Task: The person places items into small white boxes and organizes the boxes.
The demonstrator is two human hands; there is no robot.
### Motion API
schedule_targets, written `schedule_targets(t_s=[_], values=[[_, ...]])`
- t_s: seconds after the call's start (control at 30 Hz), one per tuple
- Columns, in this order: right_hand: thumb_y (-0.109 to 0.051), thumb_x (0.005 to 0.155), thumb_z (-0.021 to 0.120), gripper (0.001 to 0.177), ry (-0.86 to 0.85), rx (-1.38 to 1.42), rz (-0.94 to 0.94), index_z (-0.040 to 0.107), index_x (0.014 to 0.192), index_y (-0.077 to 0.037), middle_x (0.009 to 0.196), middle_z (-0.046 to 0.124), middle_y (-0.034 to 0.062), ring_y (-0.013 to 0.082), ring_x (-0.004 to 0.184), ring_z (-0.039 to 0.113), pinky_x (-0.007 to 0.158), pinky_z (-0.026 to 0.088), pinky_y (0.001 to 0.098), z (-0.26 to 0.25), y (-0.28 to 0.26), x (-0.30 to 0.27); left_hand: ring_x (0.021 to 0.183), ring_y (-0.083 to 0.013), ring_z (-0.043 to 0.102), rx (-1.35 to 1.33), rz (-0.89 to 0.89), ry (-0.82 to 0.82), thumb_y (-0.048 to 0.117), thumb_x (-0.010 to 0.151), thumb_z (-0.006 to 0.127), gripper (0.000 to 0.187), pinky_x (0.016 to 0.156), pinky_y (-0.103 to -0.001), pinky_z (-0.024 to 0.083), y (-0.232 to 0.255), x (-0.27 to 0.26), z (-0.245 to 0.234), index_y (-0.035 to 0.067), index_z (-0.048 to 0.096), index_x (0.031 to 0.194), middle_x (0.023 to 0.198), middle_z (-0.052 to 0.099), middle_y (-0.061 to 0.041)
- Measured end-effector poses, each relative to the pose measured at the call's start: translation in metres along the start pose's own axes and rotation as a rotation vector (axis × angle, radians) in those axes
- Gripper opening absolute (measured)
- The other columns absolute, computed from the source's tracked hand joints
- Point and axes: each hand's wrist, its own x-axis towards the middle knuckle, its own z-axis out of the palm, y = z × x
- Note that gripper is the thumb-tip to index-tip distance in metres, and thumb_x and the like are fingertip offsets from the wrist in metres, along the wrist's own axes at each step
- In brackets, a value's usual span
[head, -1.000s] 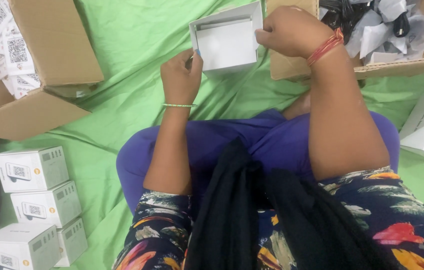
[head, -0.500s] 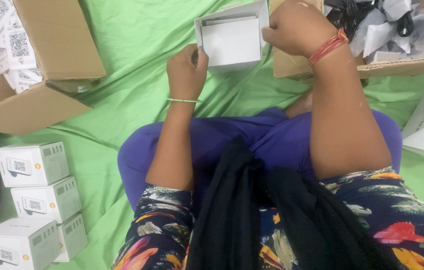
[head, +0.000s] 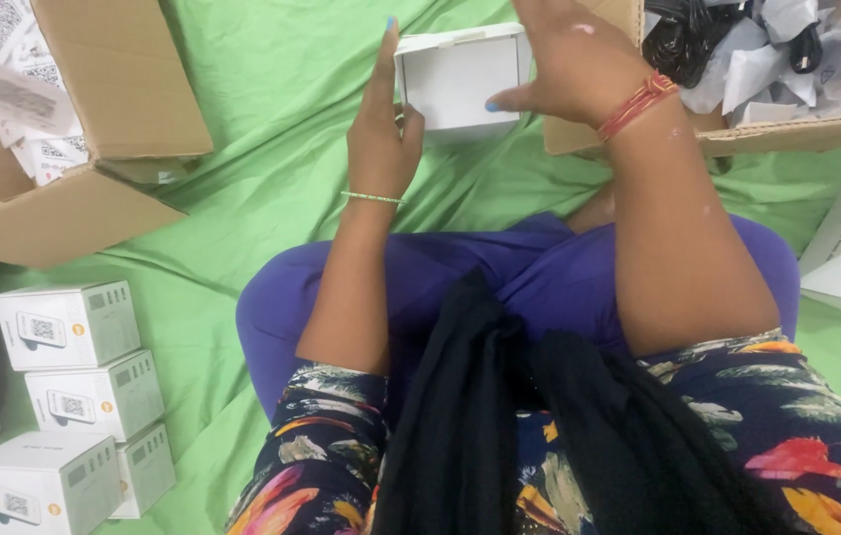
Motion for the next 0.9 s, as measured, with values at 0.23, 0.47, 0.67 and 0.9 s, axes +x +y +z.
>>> schedule_targets(t_s=[0.23,0.47,0.67,0.9], values=[[-0.049,0.067,0.094,0.133,-0.420,-0.035,0.103,0.006,0.166,-0.031,0.164,-0.006,0.0308,0.0479,0.140,0.040,0.111,0.040,0.0473,0.015,-0.030,0.002,0.118,-0.0356,0.068,0.276,0.126,0.045,0.027,0.084,0.077,0.066,0.087,-0.045,0.059,-0.026,-0.008,0.011,0.027,0.052,0.145,0.149,0.060,-0.011],[-0.048,0.060,0.095,0.147,-0.416,-0.181,0.184,-0.003,0.168,-0.032,0.165,-0.018,0.0274,0.0525,0.145,0.034,0.116,0.038,0.0511,0.043,-0.017,0.002,0.105,-0.0374,0.069,0.411,-0.072,-0.054,0.038,0.082,0.076,0.067,0.080,-0.048,0.057,-0.002,-0.008,0.006,0.028,0.052,0.144,0.142,0.060,-0.012],[-0.051,0.103,0.070,0.097,0.055,0.320,-0.098,0.010,0.165,-0.006,0.164,0.029,0.0322,0.0488,0.160,0.037,0.130,0.040,0.0503,0.087,0.030,0.018,0.124,-0.0405,0.071,-0.274,0.220,0.091,0.032,0.107,0.072,0.040,0.104,-0.049,0.059,-0.062,-0.005,0.038,0.022,0.051,0.139,0.135,0.068,-0.020],[-0.056,0.097,0.050,0.060,-0.185,0.908,0.529,0.037,0.146,-0.023,0.133,0.060,0.0108,0.0241,0.105,0.067,0.058,0.066,0.0393,0.040,-0.026,0.019,0.101,-0.0383,0.072,-0.254,-0.664,-0.083,0.051,0.104,0.040,0.059,0.079,-0.045,0.060,-0.055,0.010,0.029,0.027,0.039,0.157,0.119,0.071,-0.023]])
